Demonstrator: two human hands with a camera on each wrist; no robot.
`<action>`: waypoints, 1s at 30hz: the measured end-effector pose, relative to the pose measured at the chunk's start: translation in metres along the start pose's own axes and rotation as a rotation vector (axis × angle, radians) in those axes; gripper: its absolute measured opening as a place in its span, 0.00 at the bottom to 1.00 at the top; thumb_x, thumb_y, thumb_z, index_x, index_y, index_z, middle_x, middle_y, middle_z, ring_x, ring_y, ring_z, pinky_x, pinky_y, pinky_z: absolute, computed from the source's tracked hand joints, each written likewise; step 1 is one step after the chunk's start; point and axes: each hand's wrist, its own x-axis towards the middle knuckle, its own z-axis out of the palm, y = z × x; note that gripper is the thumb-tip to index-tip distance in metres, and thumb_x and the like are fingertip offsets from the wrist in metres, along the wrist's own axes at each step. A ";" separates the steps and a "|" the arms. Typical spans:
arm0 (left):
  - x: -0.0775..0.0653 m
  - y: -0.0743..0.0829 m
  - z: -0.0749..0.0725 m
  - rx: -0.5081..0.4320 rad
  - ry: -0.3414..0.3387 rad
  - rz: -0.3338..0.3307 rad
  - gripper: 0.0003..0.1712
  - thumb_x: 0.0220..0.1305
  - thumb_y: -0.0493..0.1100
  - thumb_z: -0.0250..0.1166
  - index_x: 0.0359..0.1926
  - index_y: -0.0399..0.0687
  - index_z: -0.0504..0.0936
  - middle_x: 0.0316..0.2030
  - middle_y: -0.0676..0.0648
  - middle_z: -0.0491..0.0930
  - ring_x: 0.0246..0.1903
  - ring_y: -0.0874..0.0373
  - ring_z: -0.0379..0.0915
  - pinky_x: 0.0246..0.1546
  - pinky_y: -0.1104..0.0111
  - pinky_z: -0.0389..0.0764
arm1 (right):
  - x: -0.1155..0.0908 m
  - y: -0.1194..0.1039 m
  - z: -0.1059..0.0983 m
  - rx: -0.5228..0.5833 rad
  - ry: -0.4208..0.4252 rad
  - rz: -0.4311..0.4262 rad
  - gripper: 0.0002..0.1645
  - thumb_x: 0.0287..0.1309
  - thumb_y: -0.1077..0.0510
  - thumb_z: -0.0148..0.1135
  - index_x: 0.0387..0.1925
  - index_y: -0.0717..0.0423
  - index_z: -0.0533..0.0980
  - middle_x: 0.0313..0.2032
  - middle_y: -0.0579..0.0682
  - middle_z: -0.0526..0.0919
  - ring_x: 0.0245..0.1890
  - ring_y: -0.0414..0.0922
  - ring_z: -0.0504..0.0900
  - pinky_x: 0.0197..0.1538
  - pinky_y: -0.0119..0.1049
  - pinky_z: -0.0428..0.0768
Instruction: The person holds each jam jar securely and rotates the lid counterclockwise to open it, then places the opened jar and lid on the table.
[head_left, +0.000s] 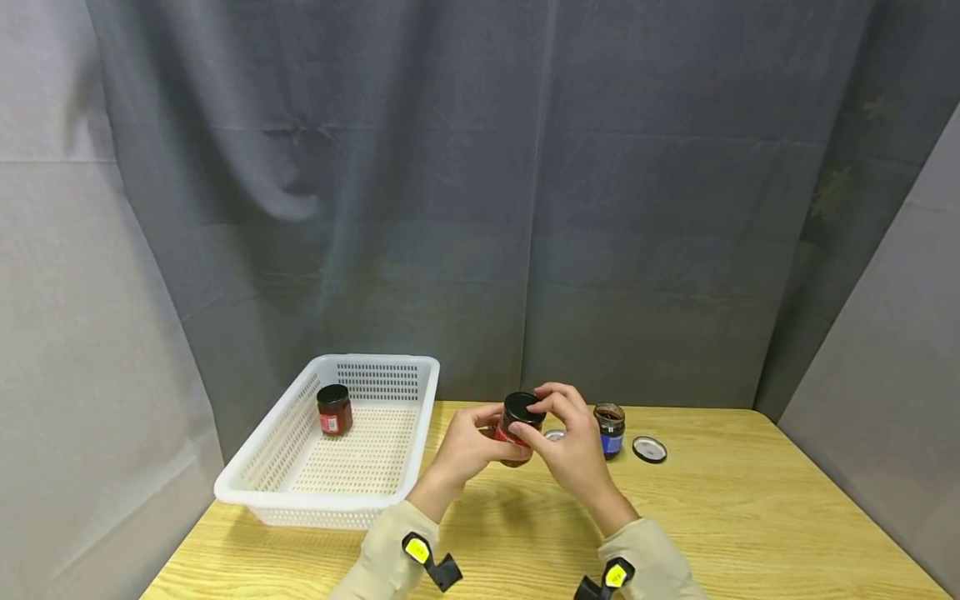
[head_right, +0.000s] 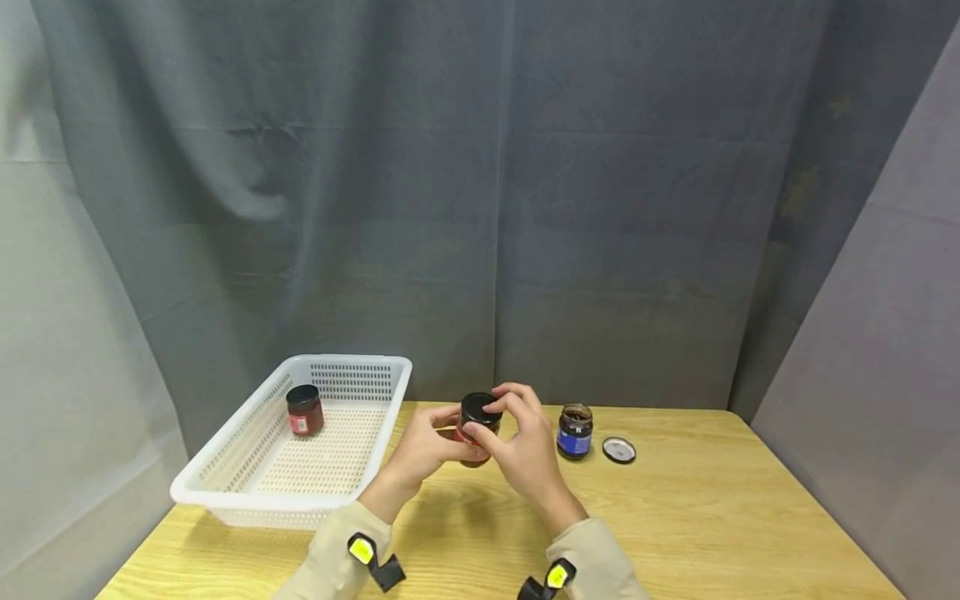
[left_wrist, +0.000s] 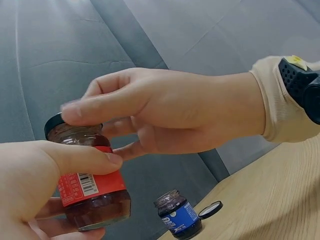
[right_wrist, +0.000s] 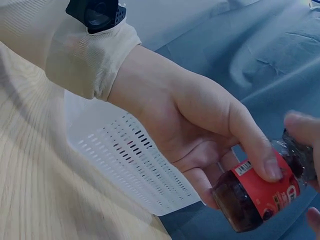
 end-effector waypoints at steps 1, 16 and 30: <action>0.000 0.000 0.000 0.000 0.005 -0.003 0.30 0.47 0.35 0.84 0.55 0.54 0.89 0.44 0.46 0.87 0.42 0.45 0.84 0.38 0.60 0.86 | 0.000 0.000 0.000 0.009 -0.002 -0.008 0.13 0.54 0.62 0.80 0.38 0.54 0.82 0.54 0.54 0.78 0.55 0.50 0.79 0.57 0.49 0.80; 0.001 0.002 0.000 0.025 -0.008 0.021 0.31 0.47 0.36 0.84 0.55 0.54 0.89 0.43 0.47 0.87 0.41 0.50 0.85 0.38 0.62 0.85 | 0.001 0.002 0.001 0.154 -0.056 -0.087 0.22 0.55 0.76 0.65 0.51 0.62 0.78 0.55 0.56 0.78 0.58 0.54 0.78 0.64 0.54 0.73; -0.001 0.005 -0.001 -0.014 -0.014 0.000 0.30 0.49 0.36 0.83 0.56 0.54 0.89 0.46 0.46 0.86 0.41 0.48 0.85 0.38 0.59 0.86 | 0.001 -0.001 0.000 0.111 -0.060 -0.068 0.17 0.57 0.68 0.76 0.48 0.58 0.83 0.60 0.56 0.80 0.59 0.55 0.81 0.58 0.51 0.79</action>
